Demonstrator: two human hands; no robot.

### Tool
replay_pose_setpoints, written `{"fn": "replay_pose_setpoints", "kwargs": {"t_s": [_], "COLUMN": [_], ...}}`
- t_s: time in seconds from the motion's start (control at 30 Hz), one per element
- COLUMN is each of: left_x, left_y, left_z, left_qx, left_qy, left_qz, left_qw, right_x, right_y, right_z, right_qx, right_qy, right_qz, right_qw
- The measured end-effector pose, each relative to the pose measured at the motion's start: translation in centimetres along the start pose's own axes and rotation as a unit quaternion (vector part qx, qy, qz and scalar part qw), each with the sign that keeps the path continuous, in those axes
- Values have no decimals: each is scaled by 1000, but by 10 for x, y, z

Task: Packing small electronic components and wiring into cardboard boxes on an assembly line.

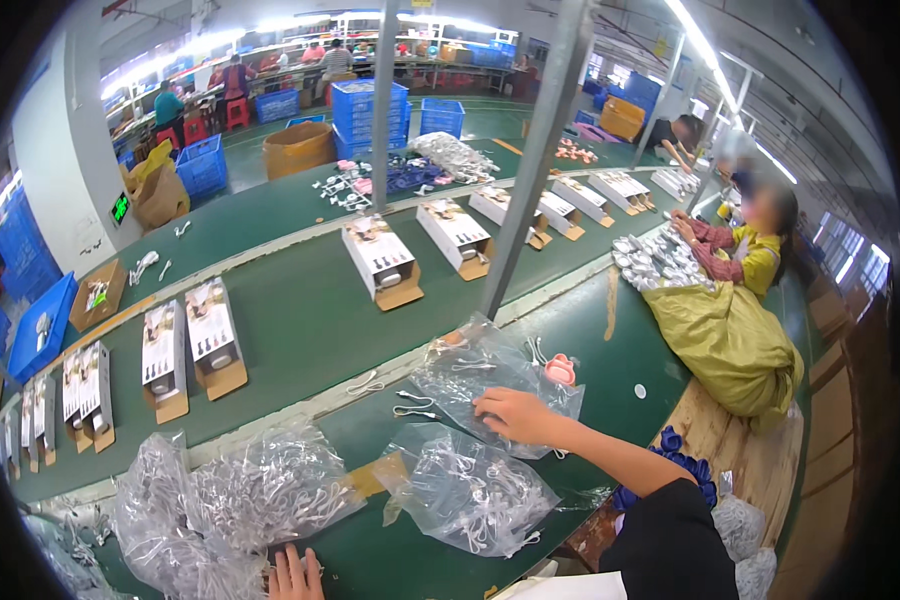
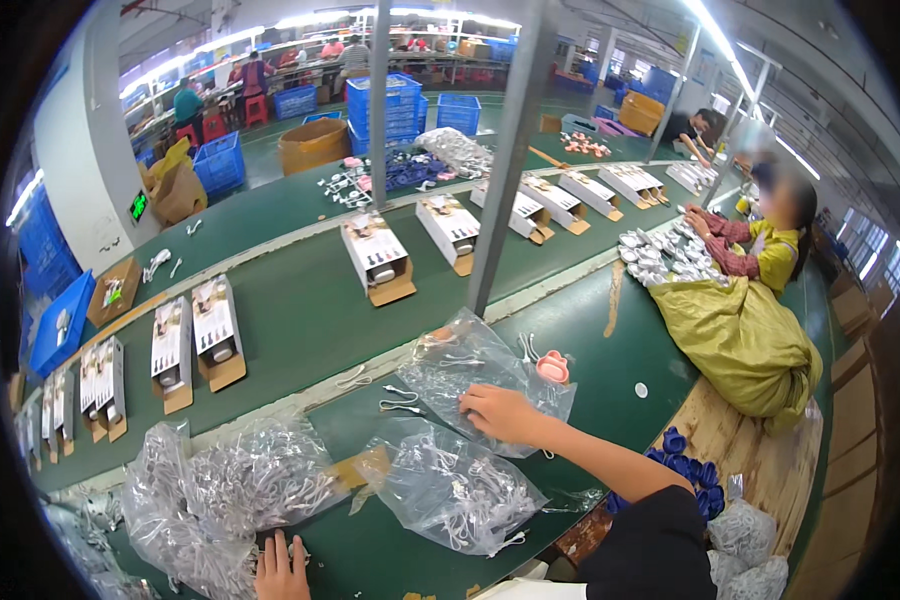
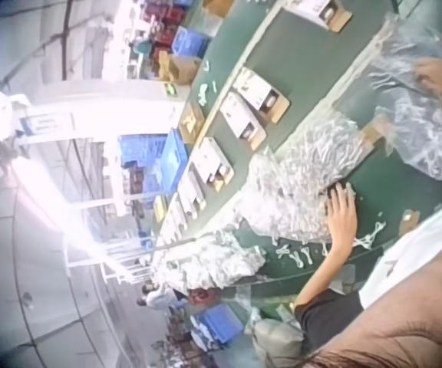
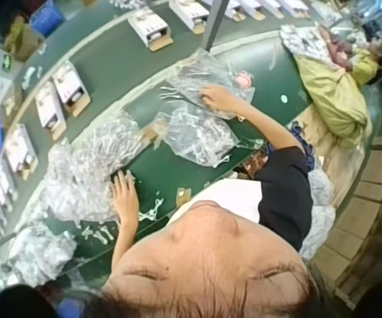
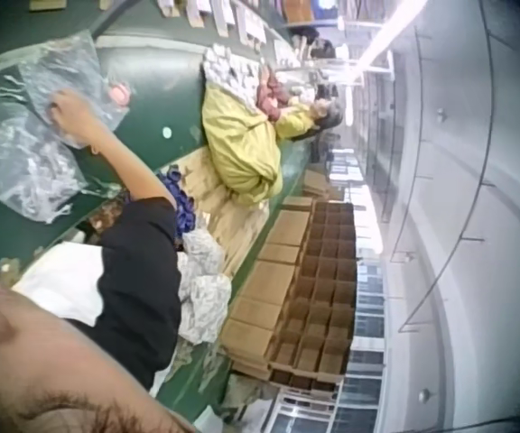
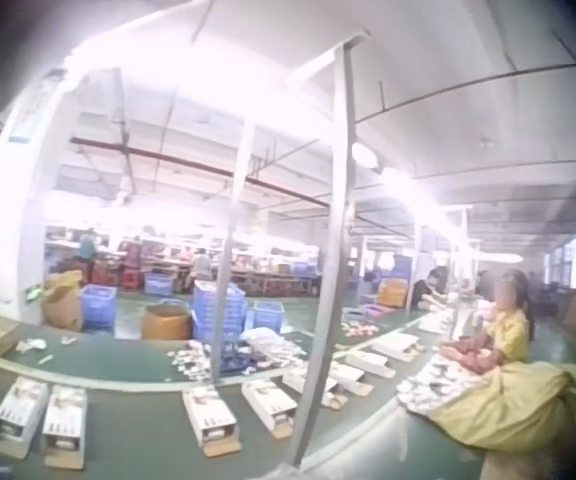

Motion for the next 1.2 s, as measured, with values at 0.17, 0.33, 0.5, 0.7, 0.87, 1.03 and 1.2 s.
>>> {"fn": "replay_pose_setpoints", "kwargs": {"t_s": [0.17, 0.33, 0.5, 0.7, 0.87, 1.03, 1.2], "left_x": [-2, 0, 7, -2, -18, -56, -49], "left_y": [-3, -7, -2, -2, 16, 28, 25], "left_z": [-6, -5, 2, 16, 42, 96, 154], "left_qx": [-19, 2, 4, 3, -2, -47, -93], "left_qy": [31, 16, 92, 109, 86, 143, 109], "left_qz": [60, 89, -29, -175, -417, -507, -589], "left_qw": [997, 996, 995, 979, 905, 848, 795], "right_x": [-3, -3, 3, 6, -4, -23, -7], "right_y": [-3, -9, -11, -15, 10, 83, 152], "right_z": [9, 17, 31, 40, 73, 147, 186], "right_qx": [32, 48, 48, 42, -66, -196, -239], "right_qy": [15, 11, 7, 50, 67, 0, 43], "right_qz": [7, -13, -30, -83, 20, 126, 239], "right_qw": [999, 999, 998, 994, 995, 972, 940]}}
Point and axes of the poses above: each hand's wrist, its own z-axis towards the middle knuckle, its own x-axis out of the palm, y = z × x, the point moved 7 cm from there along z, towards the middle knuckle, and after that the axes turned 15 degrees about -x, right-handed, at the moved point
